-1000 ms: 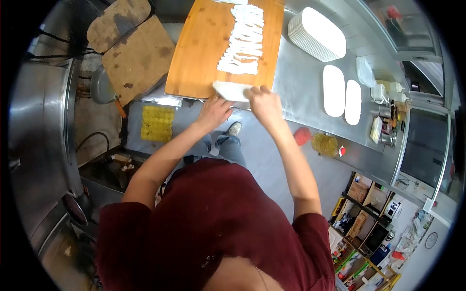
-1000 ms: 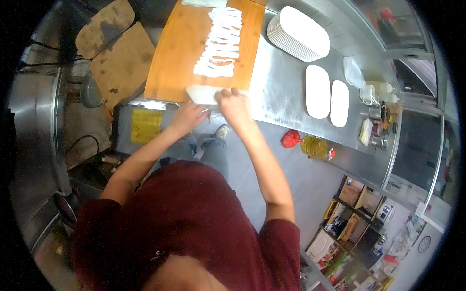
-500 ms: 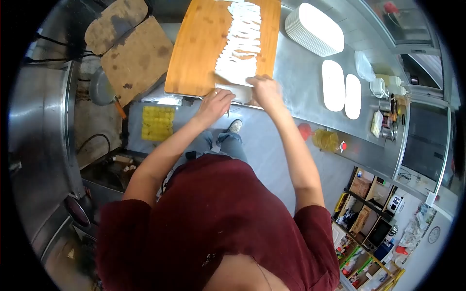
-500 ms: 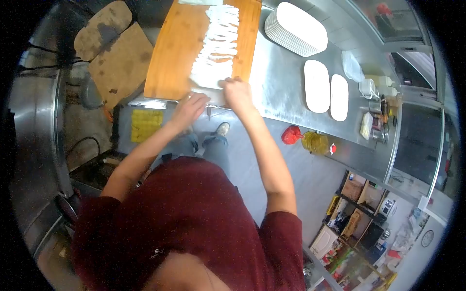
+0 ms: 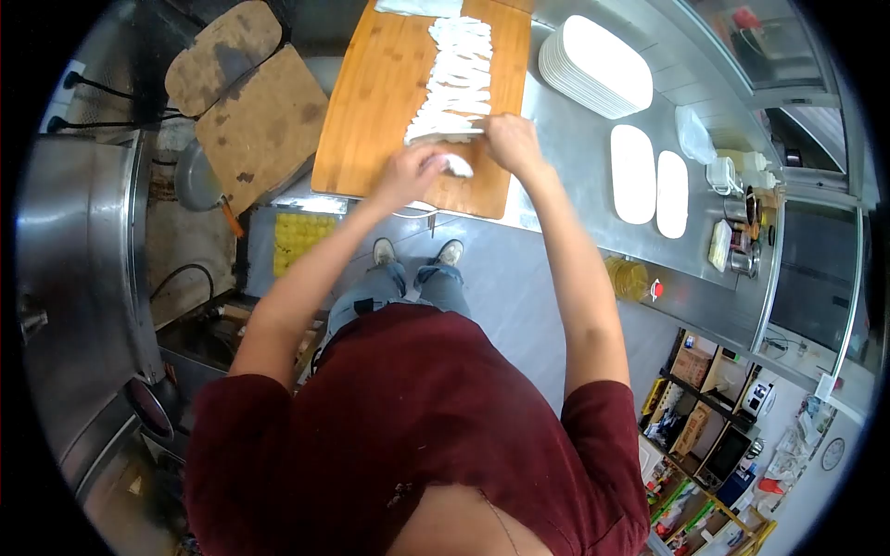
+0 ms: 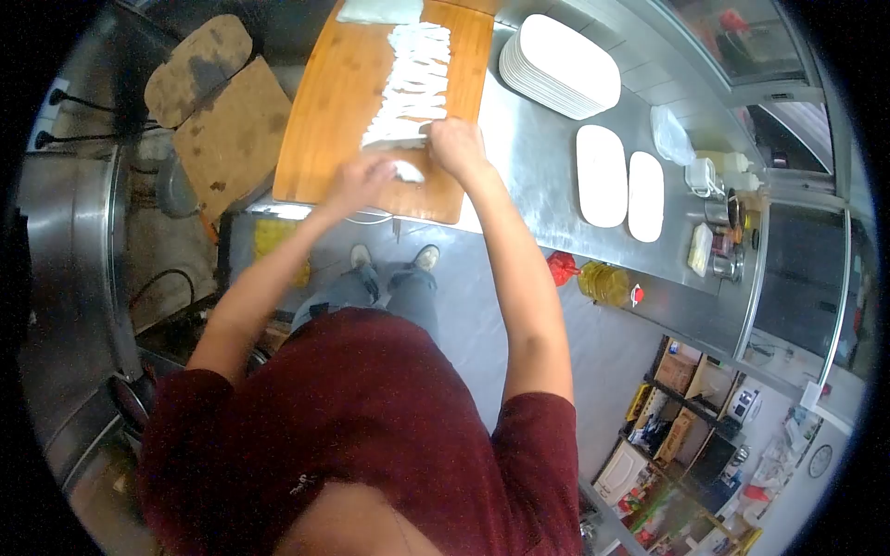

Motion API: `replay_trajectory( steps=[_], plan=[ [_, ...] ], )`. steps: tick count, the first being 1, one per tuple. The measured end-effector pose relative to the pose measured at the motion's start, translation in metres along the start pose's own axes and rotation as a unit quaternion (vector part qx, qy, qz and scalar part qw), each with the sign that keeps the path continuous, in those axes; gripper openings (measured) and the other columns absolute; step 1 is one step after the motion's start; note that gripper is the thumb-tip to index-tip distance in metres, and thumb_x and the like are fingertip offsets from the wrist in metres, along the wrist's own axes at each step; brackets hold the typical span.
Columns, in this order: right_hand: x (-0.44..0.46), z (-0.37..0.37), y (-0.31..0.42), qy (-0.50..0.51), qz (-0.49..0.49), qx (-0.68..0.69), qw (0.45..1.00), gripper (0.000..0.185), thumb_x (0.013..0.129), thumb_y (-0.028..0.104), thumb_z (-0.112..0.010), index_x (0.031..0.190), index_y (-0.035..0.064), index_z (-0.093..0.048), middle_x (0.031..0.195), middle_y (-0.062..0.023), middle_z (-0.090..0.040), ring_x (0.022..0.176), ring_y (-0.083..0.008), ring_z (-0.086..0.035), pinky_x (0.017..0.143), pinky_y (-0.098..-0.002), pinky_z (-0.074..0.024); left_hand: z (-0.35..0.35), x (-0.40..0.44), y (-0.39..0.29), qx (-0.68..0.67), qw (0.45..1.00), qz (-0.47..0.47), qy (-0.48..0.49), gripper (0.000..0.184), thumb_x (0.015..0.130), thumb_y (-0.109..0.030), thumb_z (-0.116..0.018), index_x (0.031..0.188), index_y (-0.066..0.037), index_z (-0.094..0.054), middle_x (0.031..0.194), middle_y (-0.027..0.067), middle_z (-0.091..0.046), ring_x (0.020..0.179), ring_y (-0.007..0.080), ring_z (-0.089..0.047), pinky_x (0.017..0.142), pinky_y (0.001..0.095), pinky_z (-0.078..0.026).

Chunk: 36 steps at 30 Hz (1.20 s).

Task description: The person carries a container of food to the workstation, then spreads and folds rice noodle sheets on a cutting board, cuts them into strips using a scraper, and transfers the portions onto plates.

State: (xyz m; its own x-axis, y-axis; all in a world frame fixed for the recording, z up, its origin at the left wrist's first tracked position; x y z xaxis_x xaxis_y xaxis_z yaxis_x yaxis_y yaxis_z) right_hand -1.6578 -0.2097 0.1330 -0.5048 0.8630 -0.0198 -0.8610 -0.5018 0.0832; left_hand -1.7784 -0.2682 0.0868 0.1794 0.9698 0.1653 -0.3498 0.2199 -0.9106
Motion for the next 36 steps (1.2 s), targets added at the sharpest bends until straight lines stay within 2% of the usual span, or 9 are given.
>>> replay_trajectory(
  steps=[4,10,13,17,19,22,28,32,36],
  plan=[
    [0.012,0.022,-0.032,-0.06,-0.077,0.073,0.992,0.017,0.071,0.014,-0.056,0.084,0.0139,-0.067,0.071,-0.0131,-0.062,0.069,-0.0292,-0.061,0.063,-0.039,-0.0488,0.019,0.037,-0.032,-0.023,0.998,-0.032,0.039,0.017,0.082,-0.019,-0.057,0.09,-0.006,-0.061,0.08,0.0109,-0.06,0.071,0.0244,-0.059,0.065,0.0326,-0.046],
    [-0.006,0.074,-0.037,-0.112,-0.078,0.092,0.986,0.013,0.076,0.016,-0.059,0.086,0.0126,-0.066,0.073,-0.0121,-0.062,0.068,-0.0304,-0.059,0.061,-0.0397,-0.0456,-0.01,0.01,-0.049,0.288,0.919,-0.268,0.011,0.02,0.076,-0.015,-0.06,0.095,-0.009,-0.061,0.091,0.0044,-0.059,0.085,0.0209,-0.056,0.074,0.0329,-0.043],
    [-0.034,0.063,-0.031,-0.138,-0.048,0.106,0.984,0.013,0.074,0.012,-0.059,0.085,0.0134,-0.066,0.076,-0.0104,-0.062,0.069,-0.0288,-0.059,0.061,-0.0394,-0.0462,-0.022,-0.015,-0.03,0.333,0.917,-0.217,-0.019,0.022,0.077,-0.012,-0.058,0.098,-0.009,-0.06,0.098,0.008,-0.058,0.092,0.0247,-0.053,0.077,0.0335,-0.042],
    [-0.067,0.031,0.003,-0.066,-0.028,0.07,0.995,0.021,0.064,0.005,-0.058,0.083,0.0121,-0.064,0.074,-0.0087,-0.061,0.073,-0.025,-0.06,0.06,-0.0343,-0.0498,-0.025,-0.036,-0.015,0.194,0.974,-0.113,-0.008,0.021,0.075,-0.009,-0.058,0.096,-0.008,-0.059,0.097,0.0077,-0.056,0.092,0.026,-0.051,0.076,0.0372,-0.042],
    [-0.068,0.017,0.023,-0.051,-0.025,0.036,0.998,0.017,0.061,0.008,-0.062,0.078,0.0092,-0.063,0.075,-0.009,-0.061,0.073,-0.0263,-0.059,0.059,-0.0347,-0.0496,-0.029,-0.04,-0.018,0.215,0.967,-0.136,-0.031,0.025,0.074,-0.009,-0.058,0.098,-0.008,-0.058,0.097,0.0048,-0.053,0.092,0.0229,-0.05,0.077,0.0357,-0.042],
    [-0.045,-0.008,0.044,-0.058,-0.016,-0.011,0.998,0.015,0.06,0.011,-0.064,0.075,0.0084,-0.062,0.076,-0.0098,-0.061,0.071,-0.0272,-0.059,0.058,-0.0344,-0.0492,-0.033,-0.039,-0.025,0.265,0.95,-0.153,-0.061,0.022,0.073,-0.01,-0.058,0.095,-0.008,-0.058,0.096,0.0056,-0.053,0.089,0.024,-0.051,0.075,0.0365,-0.043],
    [-0.041,-0.002,0.044,-0.032,-0.009,-0.001,0.999,0.011,0.066,0.009,-0.057,0.075,0.0103,-0.063,0.072,-0.0075,-0.059,0.07,-0.026,-0.06,0.058,-0.0358,-0.0492,-0.035,-0.035,0.001,0.275,0.961,-0.027,0.015,0.026,0.073,-0.011,-0.057,0.1,-0.008,-0.056,0.098,0.0072,-0.052,0.094,0.0242,-0.05,0.078,0.0359,-0.042],
    [-0.021,-0.007,0.032,-0.026,0.0,-0.003,1.0,0.008,0.067,0.009,-0.055,0.072,0.0098,-0.062,0.07,-0.0068,-0.06,0.067,-0.0259,-0.06,0.056,-0.0346,-0.05,-0.034,-0.034,-0.013,0.253,0.958,-0.122,-0.049,0.028,0.073,-0.013,-0.058,0.1,-0.008,-0.055,0.099,0.0079,-0.052,0.091,0.0255,-0.049,0.079,0.0376,-0.041],
    [-0.046,-0.007,0.046,-0.033,0.002,-0.017,0.999,0.009,0.066,0.008,-0.056,0.072,0.0093,-0.062,0.07,-0.0075,-0.061,0.065,-0.0263,-0.06,0.055,-0.0349,-0.0497,-0.039,-0.036,-0.01,0.3,0.95,-0.084,0.001,0.03,0.073,-0.012,-0.057,0.103,-0.007,-0.055,0.099,0.0075,-0.052,0.091,0.0247,-0.049,0.081,0.0369,-0.039]
  ],
)
Point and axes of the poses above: each hand's wrist, its own x-axis towards the middle knuckle, its own z-axis out of the back of the hand, y = z × x, the point moved 9 cm from there along x, towards the middle knuckle
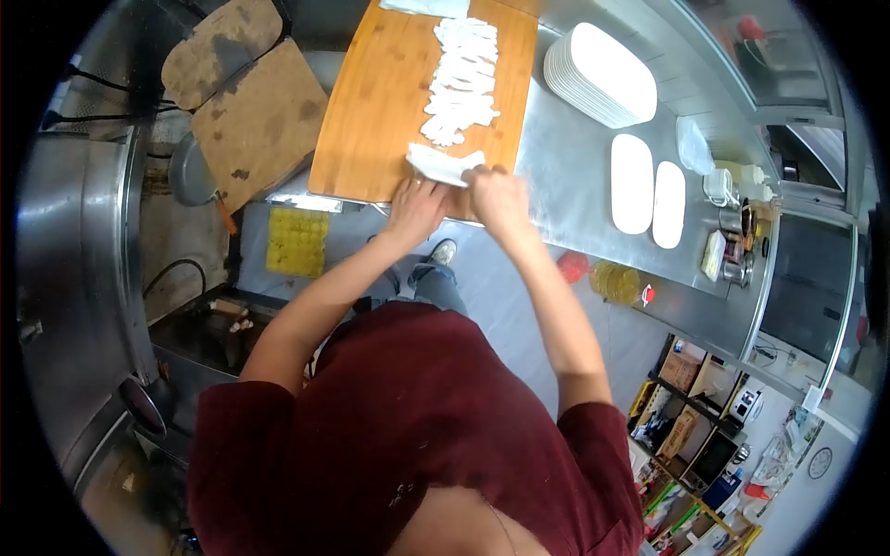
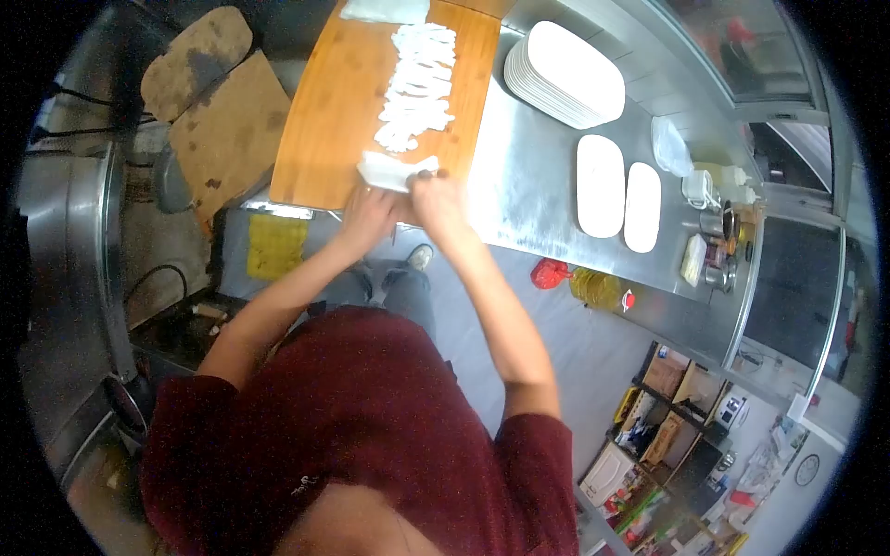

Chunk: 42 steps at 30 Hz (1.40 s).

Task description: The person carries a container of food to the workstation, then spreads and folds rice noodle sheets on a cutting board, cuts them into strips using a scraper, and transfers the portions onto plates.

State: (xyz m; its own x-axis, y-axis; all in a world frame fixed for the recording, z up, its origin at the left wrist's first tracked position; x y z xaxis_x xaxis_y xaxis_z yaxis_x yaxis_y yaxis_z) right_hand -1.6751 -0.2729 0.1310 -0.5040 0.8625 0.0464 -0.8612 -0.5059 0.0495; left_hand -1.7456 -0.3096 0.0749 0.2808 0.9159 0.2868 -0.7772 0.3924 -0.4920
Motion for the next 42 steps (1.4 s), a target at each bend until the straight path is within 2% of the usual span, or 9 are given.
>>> replay_trajectory(
  steps=[14,18,19,20,23,27,31,36,42],
  plan=[
    [0.019,-0.009,0.001,-0.03,0.019,0.013,0.999,0.019,0.066,0.005,-0.054,0.081,0.0109,-0.065,0.076,-0.0071,-0.062,0.07,-0.0246,-0.061,0.058,-0.0362,-0.0505,0.004,-0.013,-0.008,-0.011,0.999,-0.023,-0.034,0.029,0.075,-0.017,-0.056,0.1,-0.003,-0.058,0.102,0.0118,-0.054,0.1,0.0276,-0.047,0.087,0.0408,-0.037],
    [-0.008,-0.004,0.012,0.06,0.027,-0.017,0.998,0.019,0.067,0.007,-0.055,0.082,0.0129,-0.065,0.077,-0.007,-0.063,0.07,-0.0244,-0.061,0.058,-0.0358,-0.0503,0.0,-0.007,0.001,-0.018,1.0,0.014,0.005,0.028,0.076,-0.015,-0.054,0.101,-0.003,-0.057,0.103,0.0118,-0.052,0.097,0.0287,-0.049,0.083,0.0403,-0.04],
    [-0.008,-0.012,0.01,0.048,0.011,-0.016,0.999,0.018,0.067,0.007,-0.055,0.081,0.013,-0.066,0.076,-0.007,-0.063,0.069,-0.024,-0.061,0.058,-0.0353,-0.0505,-0.006,-0.015,0.003,-0.014,0.999,0.031,0.034,0.027,0.076,-0.014,-0.054,0.101,-0.003,-0.056,0.103,0.0121,-0.052,0.096,0.029,-0.049,0.082,0.0403,-0.041],
    [0.004,-0.021,0.002,0.028,0.002,-0.018,0.999,0.018,0.067,0.007,-0.055,0.08,0.0131,-0.066,0.076,-0.0069,-0.063,0.068,-0.0237,-0.061,0.058,-0.0348,-0.0506,0.01,-0.012,-0.006,-0.03,0.997,-0.036,-0.057,0.025,0.076,-0.014,-0.053,0.098,-0.003,-0.057,0.102,0.0121,-0.052,0.093,0.0304,-0.05,0.077,0.0403,-0.044],
    [0.006,0.0,0.004,-0.025,0.017,0.005,1.0,0.014,0.067,0.008,-0.055,0.076,0.0117,-0.065,0.074,-0.0071,-0.063,0.066,-0.0239,-0.062,0.056,-0.0338,-0.0507,0.018,-0.013,-0.006,-0.054,0.997,-0.03,-0.036,0.031,0.077,-0.011,-0.053,0.106,-0.001,-0.052,0.104,0.0122,-0.05,0.097,0.0291,-0.049,0.084,0.0383,-0.041],
    [-0.02,-0.008,0.017,-0.007,0.013,-0.002,1.0,0.009,0.066,0.009,-0.057,0.073,0.0095,-0.062,0.073,-0.0082,-0.061,0.069,-0.0243,-0.061,0.054,-0.0345,-0.05,-0.002,-0.03,0.009,-0.065,0.997,0.021,0.044,0.022,0.075,-0.009,-0.054,0.096,-0.001,-0.056,0.1,0.0145,-0.053,0.096,0.0327,-0.05,0.084,0.0413,-0.041],
    [-0.013,-0.003,0.005,-0.045,0.025,-0.005,0.999,0.008,0.064,0.007,-0.056,0.071,0.0095,-0.058,0.072,-0.0074,-0.058,0.069,-0.023,-0.059,0.052,-0.0342,-0.0496,0.028,-0.034,0.019,-0.116,0.993,-0.023,-0.03,0.023,0.073,-0.005,-0.055,0.096,-0.001,-0.056,0.103,0.0118,-0.053,0.097,0.0294,-0.05,0.082,0.0387,-0.043],
    [-0.059,-0.01,0.027,-0.024,0.065,0.0,0.998,0.006,0.063,0.008,-0.055,0.069,0.0062,-0.054,0.071,-0.0081,-0.054,0.069,-0.0231,-0.057,0.049,-0.0324,-0.0493,0.065,-0.04,0.066,-0.146,0.98,0.107,-0.086,0.015,0.077,-0.002,-0.053,0.091,-0.002,-0.058,0.093,0.0129,-0.056,0.085,0.0302,-0.055,0.073,0.0344,-0.045],
    [0.032,-0.013,-0.028,-0.101,0.064,-0.017,0.993,0.004,0.064,0.009,-0.054,0.066,0.0055,-0.056,0.071,-0.0076,-0.056,0.072,-0.0237,-0.058,0.052,-0.0324,-0.0506,0.076,0.0,0.073,-0.142,0.967,0.157,-0.143,0.014,0.083,-0.007,-0.052,0.094,0.0,-0.057,0.091,0.0136,-0.056,0.084,0.0295,-0.056,0.074,0.0328,-0.044]
  ],
)
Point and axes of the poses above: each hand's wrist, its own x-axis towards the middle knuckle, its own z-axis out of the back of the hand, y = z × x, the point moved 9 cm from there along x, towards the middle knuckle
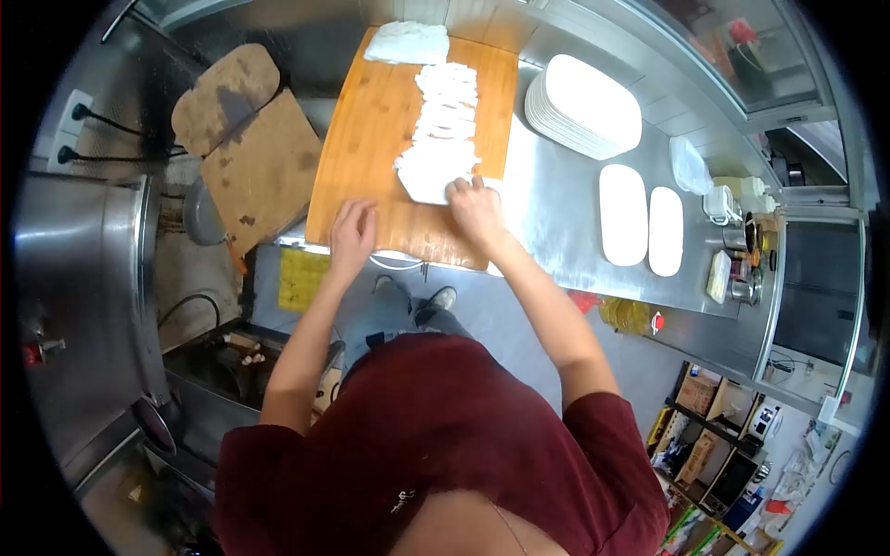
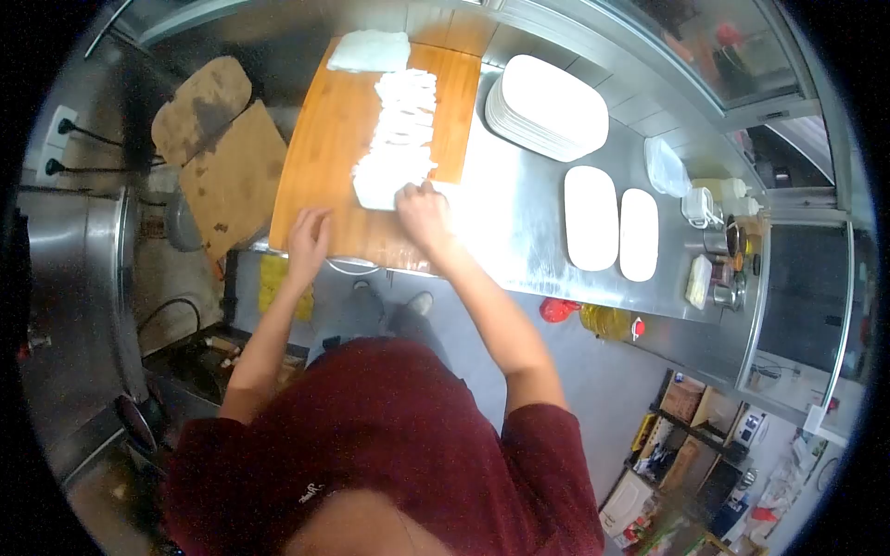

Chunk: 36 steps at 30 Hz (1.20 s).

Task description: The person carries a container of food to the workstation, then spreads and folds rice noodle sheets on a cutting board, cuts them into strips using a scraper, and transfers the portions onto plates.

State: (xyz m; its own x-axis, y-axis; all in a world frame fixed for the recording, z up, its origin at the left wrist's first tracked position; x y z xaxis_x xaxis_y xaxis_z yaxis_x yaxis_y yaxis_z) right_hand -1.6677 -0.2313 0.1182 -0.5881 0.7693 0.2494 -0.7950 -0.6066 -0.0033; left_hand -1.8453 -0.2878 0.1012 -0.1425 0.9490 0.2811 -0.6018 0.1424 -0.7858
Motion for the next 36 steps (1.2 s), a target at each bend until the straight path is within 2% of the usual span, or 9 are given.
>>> replay_trajectory(
  steps=[10,15,18,22,25,26,27,32,36],
  plan=[
    [0.098,-0.006,-0.081,0.053,-0.015,-0.023,0.998,0.005,0.066,0.006,-0.056,0.07,0.008,-0.058,0.08,-0.0067,-0.059,0.078,-0.0241,-0.059,0.056,-0.0353,-0.0494,-0.037,0.168,-0.008,-0.004,0.998,-0.056,0.03,0.019,0.083,-0.013,-0.053,0.097,-0.001,-0.056,0.095,0.0157,-0.056,0.091,0.0307,-0.054,0.079,0.0348,-0.042],
    [0.041,0.044,-0.082,0.081,-0.182,0.013,0.98,0.008,0.067,0.004,-0.054,0.07,0.0046,-0.062,0.07,-0.0094,-0.061,0.069,-0.0264,-0.061,0.053,-0.0348,-0.0503,-0.124,0.277,-0.007,0.011,0.976,-0.161,0.145,0.033,0.08,-0.025,-0.056,0.101,0.001,-0.057,0.099,0.0172,-0.056,0.095,0.0329,-0.051,0.084,0.0378,-0.04],
    [-0.02,0.033,-0.098,0.078,-0.427,0.314,0.845,0.015,0.076,0.008,-0.053,0.081,-0.0022,-0.063,0.072,-0.0119,-0.064,0.067,-0.0252,-0.063,0.052,-0.0343,-0.0492,-0.173,0.303,-0.009,0.098,0.946,-0.218,0.22,0.043,0.081,-0.038,-0.054,0.103,-0.001,-0.058,0.101,0.0176,-0.056,0.097,0.0342,-0.051,0.087,0.0397,-0.039],
    [-0.094,-0.042,-0.049,-0.083,-0.66,0.641,0.383,0.034,0.078,0.015,-0.059,0.099,-0.012,-0.054,0.091,-0.0184,-0.061,0.082,-0.0232,-0.061,0.07,-0.035,-0.0487,-0.209,0.294,-0.029,0.274,0.866,-0.281,0.311,0.063,0.077,-0.059,-0.047,0.106,-0.004,-0.059,0.103,0.0188,-0.058,0.098,0.033,-0.051,0.086,0.0416,-0.037],
    [-0.078,-0.086,-0.045,-0.255,-0.65,0.587,0.411,0.038,0.078,0.01,-0.058,0.11,-0.0067,-0.048,0.098,-0.0169,-0.058,0.084,-0.0255,-0.059,0.073,-0.0355,-0.0497,-0.213,0.282,-0.041,0.289,0.835,-0.322,0.338,0.07,0.073,-0.064,-0.048,0.099,-0.001,-0.06,0.095,0.0186,-0.061,0.091,0.0313,-0.055,0.081,0.0418,-0.037],
    [-0.056,-0.095,-0.041,-0.185,-0.669,0.632,0.346,0.038,0.078,0.01,-0.059,0.109,-0.0069,-0.048,0.099,-0.0177,-0.057,0.088,-0.0259,-0.058,0.075,-0.0351,-0.0491,-0.211,0.283,-0.04,0.287,0.837,-0.3,0.357,0.071,0.07,-0.066,-0.05,0.097,-0.001,-0.061,0.092,0.019,-0.062,0.087,0.0319,-0.057,0.08,0.0404,-0.038],
    [-0.037,-0.126,-0.05,-0.297,-0.64,0.608,0.364,0.039,0.078,0.012,-0.059,0.108,-0.0093,-0.048,0.099,-0.0182,-0.057,0.089,-0.0265,-0.058,0.076,-0.0346,-0.0487,-0.211,0.279,-0.042,0.297,0.829,-0.264,0.392,0.071,0.069,-0.066,-0.051,0.097,-0.002,-0.062,0.091,0.0194,-0.062,0.087,0.0327,-0.057,0.079,0.0402,-0.039],
    [0.056,-0.153,-0.075,-0.273,-0.585,0.713,0.274,0.031,0.081,0.011,-0.055,0.105,-0.0072,-0.053,0.098,-0.0173,-0.059,0.087,-0.0262,-0.058,0.074,-0.0339,-0.0484,-0.203,0.27,-0.025,0.205,0.841,-0.118,0.485,0.068,0.063,-0.06,-0.061,0.098,-0.002,-0.062,0.089,0.0213,-0.061,0.084,0.035,-0.058,0.077,0.0393,-0.043],
    [0.067,-0.16,-0.075,-0.276,-0.515,0.776,0.239,0.033,0.08,0.007,-0.055,0.11,-0.0058,-0.05,0.101,-0.0145,-0.059,0.09,-0.0253,-0.058,0.077,-0.0341,-0.0476,-0.196,0.27,-0.012,0.171,0.88,-0.138,0.42,0.061,0.062,-0.046,-0.07,0.102,-0.001,-0.059,0.094,0.0201,-0.061,0.088,0.0325,-0.059,0.076,0.0389,-0.045]
  ],
)
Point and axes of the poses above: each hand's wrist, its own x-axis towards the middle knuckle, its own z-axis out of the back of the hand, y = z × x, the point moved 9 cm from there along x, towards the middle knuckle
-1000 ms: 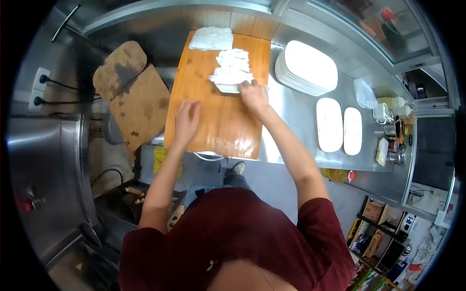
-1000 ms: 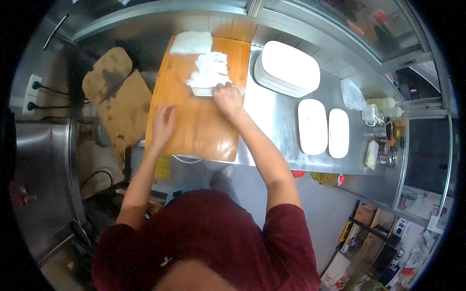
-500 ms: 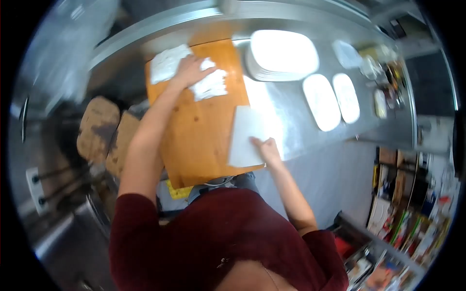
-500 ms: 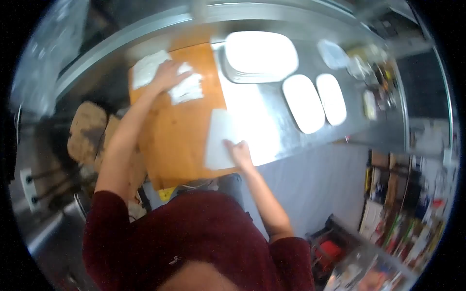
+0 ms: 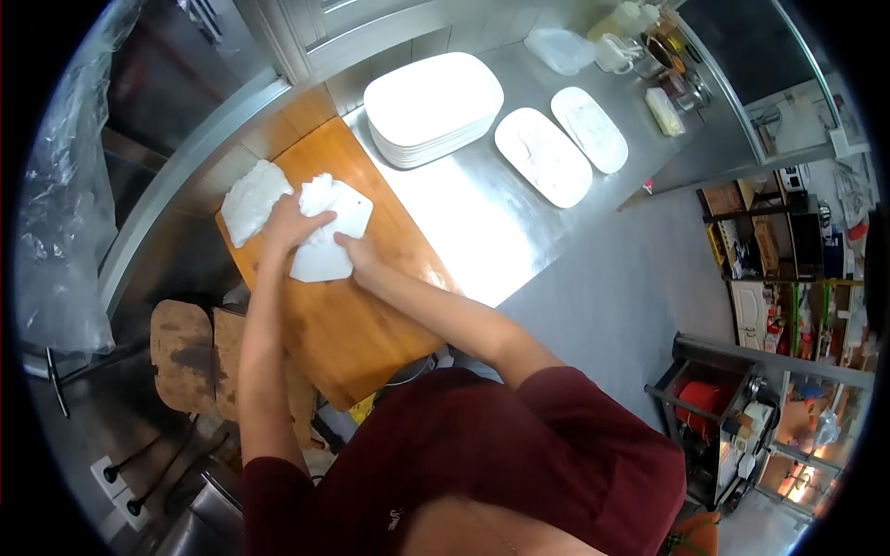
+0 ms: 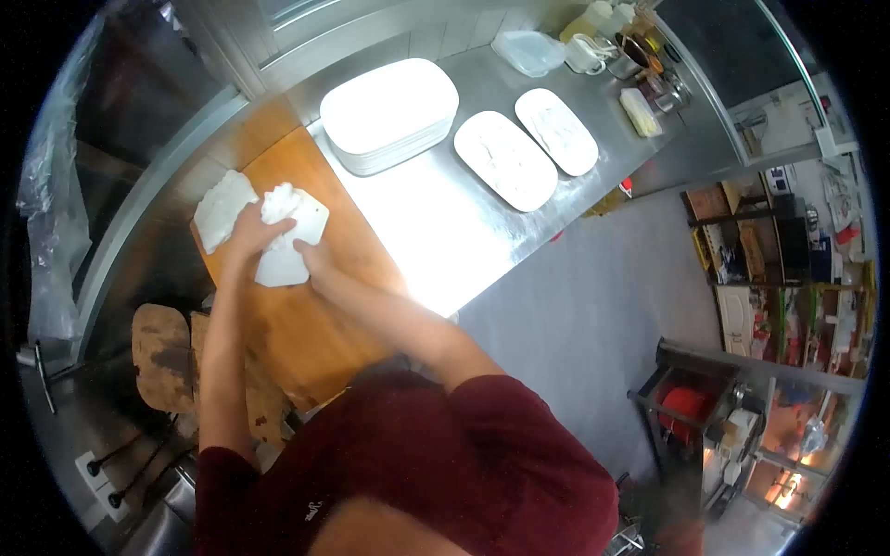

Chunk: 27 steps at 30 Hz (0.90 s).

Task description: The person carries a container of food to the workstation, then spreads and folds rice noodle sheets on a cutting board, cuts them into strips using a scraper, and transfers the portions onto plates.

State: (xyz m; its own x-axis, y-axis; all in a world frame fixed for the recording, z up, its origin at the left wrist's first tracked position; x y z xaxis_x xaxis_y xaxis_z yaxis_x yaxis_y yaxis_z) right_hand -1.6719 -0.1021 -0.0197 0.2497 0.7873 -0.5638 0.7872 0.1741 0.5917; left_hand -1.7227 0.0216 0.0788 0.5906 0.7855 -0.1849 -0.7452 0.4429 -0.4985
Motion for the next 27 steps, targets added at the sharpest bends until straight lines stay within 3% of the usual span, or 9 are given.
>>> replay_trajectory(
  steps=[3,5,7,8,10,13,18,24,27],
  plan=[
    [-0.031,0.011,0.027,-0.008,0.012,-0.004,1.0,0.037,0.08,0.006,-0.056,0.114,-0.0054,-0.048,0.107,-0.0128,-0.057,0.095,-0.0248,-0.056,0.081,-0.0336,-0.0459,-0.013,-0.02,-0.032,-0.221,0.974,-0.01,0.039,0.061,0.061,-0.039,-0.072,0.105,0.0,-0.057,0.096,0.0206,-0.06,0.092,0.0333,-0.057,0.079,0.0385,-0.044],
    [-0.06,0.013,0.063,0.013,0.016,0.034,0.999,0.038,0.08,0.007,-0.056,0.115,-0.0052,-0.047,0.108,-0.0122,-0.057,0.097,-0.0242,-0.056,0.082,-0.0332,-0.0448,0.005,-0.026,-0.066,-0.145,0.989,0.008,0.004,0.06,0.06,-0.034,-0.073,0.107,0.001,-0.056,0.1,0.0205,-0.058,0.095,0.0328,-0.055,0.083,0.0377,-0.042],
    [-0.076,0.017,0.118,0.066,0.098,-0.008,0.993,0.038,0.08,0.007,-0.056,0.115,-0.0059,-0.046,0.108,-0.0127,-0.056,0.097,-0.023,-0.055,0.083,-0.0326,-0.044,0.028,-0.029,-0.116,-0.105,0.994,0.015,-0.032,0.06,0.061,-0.033,-0.073,0.107,0.001,-0.055,0.103,0.0202,-0.057,0.097,0.0323,-0.054,0.084,0.037,-0.042],
    [-0.075,0.027,0.138,0.047,0.106,-0.027,0.993,0.038,0.08,0.007,-0.056,0.115,-0.0063,-0.046,0.108,-0.013,-0.056,0.096,-0.0228,-0.055,0.083,-0.0325,-0.044,0.044,-0.026,-0.148,-0.105,0.99,-0.04,-0.089,0.06,0.061,-0.033,-0.072,0.107,0.001,-0.055,0.102,0.02,-0.057,0.097,0.033,-0.054,0.084,0.0369,-0.042],
    [-0.081,0.031,0.196,0.02,0.136,-0.028,0.99,0.038,0.08,0.007,-0.056,0.114,-0.0074,-0.046,0.105,-0.0137,-0.056,0.095,-0.0227,-0.055,0.083,-0.0323,-0.0442,0.052,0.0,-0.195,-0.144,0.984,-0.078,-0.076,0.058,0.062,-0.033,-0.072,0.107,0.001,-0.055,0.104,0.0205,-0.056,0.098,0.0338,-0.053,0.083,0.0375,-0.042],
    [-0.061,0.043,0.262,0.037,0.179,0.014,0.983,0.035,0.079,0.005,-0.054,0.111,-0.0088,-0.047,0.103,-0.0149,-0.057,0.093,-0.0237,-0.056,0.082,-0.0325,-0.0444,0.058,0.063,-0.25,-0.036,0.991,-0.095,-0.088,0.067,0.058,-0.039,-0.072,0.109,0.001,-0.054,0.106,0.0199,-0.053,0.101,0.0322,-0.051,0.084,0.0365,-0.042],
    [-0.051,0.108,0.304,-0.031,0.137,-0.041,0.989,0.04,0.077,0.003,-0.055,0.113,-0.0096,-0.044,0.108,-0.0162,-0.054,0.097,-0.0252,-0.054,0.082,-0.0335,-0.0445,-0.008,0.175,-0.244,0.07,0.994,-0.087,0.018,0.082,0.053,-0.048,-0.072,0.116,-0.001,-0.052,0.111,0.0195,-0.049,0.107,0.033,-0.047,0.089,0.0345,-0.04],
    [-0.082,0.168,0.307,-0.025,0.054,-0.014,0.998,0.043,0.077,0.004,-0.057,0.116,-0.0076,-0.043,0.109,-0.0158,-0.053,0.098,-0.025,-0.054,0.082,-0.0335,-0.0455,0.012,0.139,-0.251,0.105,0.987,-0.071,-0.096,0.089,0.056,-0.05,-0.071,0.126,-0.003,-0.043,0.125,0.0196,-0.04,0.117,0.0329,-0.038,0.095,0.0377,-0.036],
    [-0.084,0.181,0.287,0.026,-0.013,-0.071,0.997,0.039,0.078,0.007,-0.058,0.113,-0.0066,-0.047,0.102,-0.0145,-0.057,0.093,-0.0233,-0.057,0.078,-0.0323,-0.0477,-0.007,0.129,-0.251,0.187,0.976,-0.067,-0.089,0.088,0.057,-0.045,-0.072,0.128,-0.004,-0.039,0.128,0.019,-0.038,0.119,0.0324,-0.036,0.096,0.0387,-0.035]
  ],
)
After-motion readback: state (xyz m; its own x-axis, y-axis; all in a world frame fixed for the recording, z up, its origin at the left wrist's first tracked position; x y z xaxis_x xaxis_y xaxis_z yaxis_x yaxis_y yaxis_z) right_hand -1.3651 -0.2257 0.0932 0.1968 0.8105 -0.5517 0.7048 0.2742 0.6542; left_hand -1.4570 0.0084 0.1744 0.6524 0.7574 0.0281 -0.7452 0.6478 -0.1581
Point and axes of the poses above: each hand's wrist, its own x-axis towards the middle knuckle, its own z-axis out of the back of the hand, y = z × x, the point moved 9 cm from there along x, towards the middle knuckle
